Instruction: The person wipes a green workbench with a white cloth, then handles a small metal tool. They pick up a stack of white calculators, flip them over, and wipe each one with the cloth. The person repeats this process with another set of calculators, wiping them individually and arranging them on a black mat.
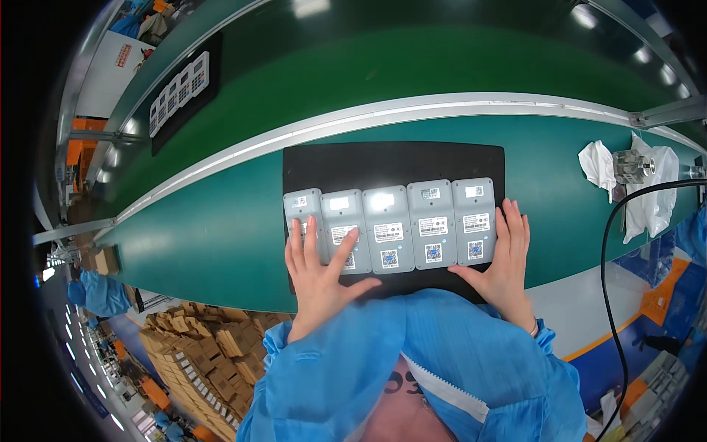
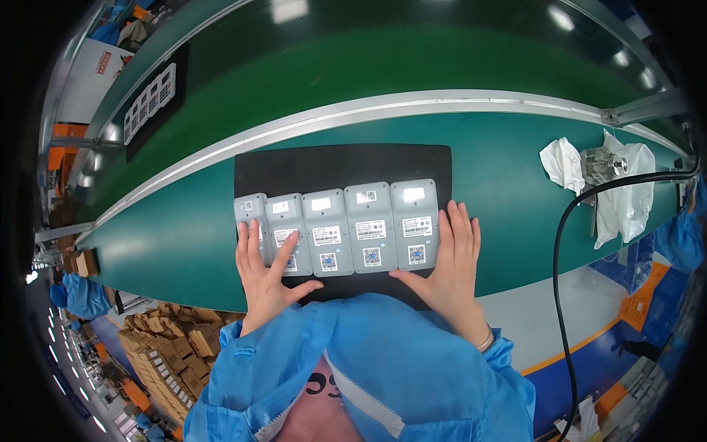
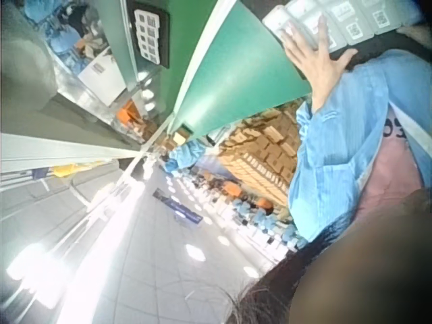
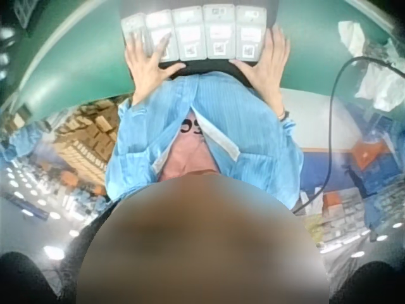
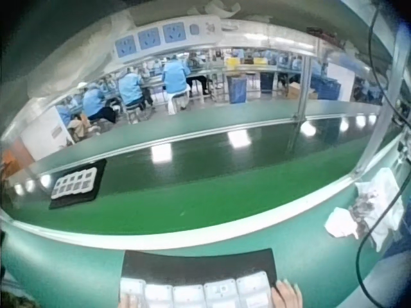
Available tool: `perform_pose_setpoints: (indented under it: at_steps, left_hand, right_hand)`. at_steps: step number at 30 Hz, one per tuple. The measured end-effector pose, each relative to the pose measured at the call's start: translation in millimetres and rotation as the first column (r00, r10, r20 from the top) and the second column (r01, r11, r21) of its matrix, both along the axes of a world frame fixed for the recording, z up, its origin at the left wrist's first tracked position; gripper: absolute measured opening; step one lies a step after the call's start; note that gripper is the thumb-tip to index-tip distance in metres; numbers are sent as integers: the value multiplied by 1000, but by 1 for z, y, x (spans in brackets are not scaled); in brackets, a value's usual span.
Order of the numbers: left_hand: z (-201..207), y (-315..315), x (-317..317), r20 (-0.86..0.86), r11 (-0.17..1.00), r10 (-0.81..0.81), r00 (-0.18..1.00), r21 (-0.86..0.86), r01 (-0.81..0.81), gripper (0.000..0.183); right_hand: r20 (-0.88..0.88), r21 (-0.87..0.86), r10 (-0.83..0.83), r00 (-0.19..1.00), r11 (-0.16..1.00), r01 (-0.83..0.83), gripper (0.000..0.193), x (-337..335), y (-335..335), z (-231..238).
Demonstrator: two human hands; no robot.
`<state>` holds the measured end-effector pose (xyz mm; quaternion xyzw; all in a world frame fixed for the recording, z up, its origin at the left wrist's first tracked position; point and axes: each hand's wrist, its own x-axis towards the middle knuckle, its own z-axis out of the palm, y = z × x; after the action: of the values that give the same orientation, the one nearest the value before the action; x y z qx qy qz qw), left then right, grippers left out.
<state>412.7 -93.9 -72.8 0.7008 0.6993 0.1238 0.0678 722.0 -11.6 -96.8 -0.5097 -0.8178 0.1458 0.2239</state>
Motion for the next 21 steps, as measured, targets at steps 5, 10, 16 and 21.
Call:
perform_pose_setpoints:
  at_steps: [5,10,16,21]
  left_hand:
    - [5,16,-7,-68,996,-93,993,8,94,89]
    - [2,19,-9,-128,991,-129,983,21,133,89]
    - [-10,8,-8,-104,996,-22,994,89,31,96]
    - [-11,-1,-39,84,991,26,996,130,-37,111]
  right_hand:
    - [-21,2,-24,999,1000,24,116,-2,-1,-1]
    - [-13,-29,-31,999,999,30,116,0,0,-2]
    - [20,-42,-22,1000,999,23,119,1,1,-1]
    - [52,-75,-22,998,997,25,120,-1,4,4]
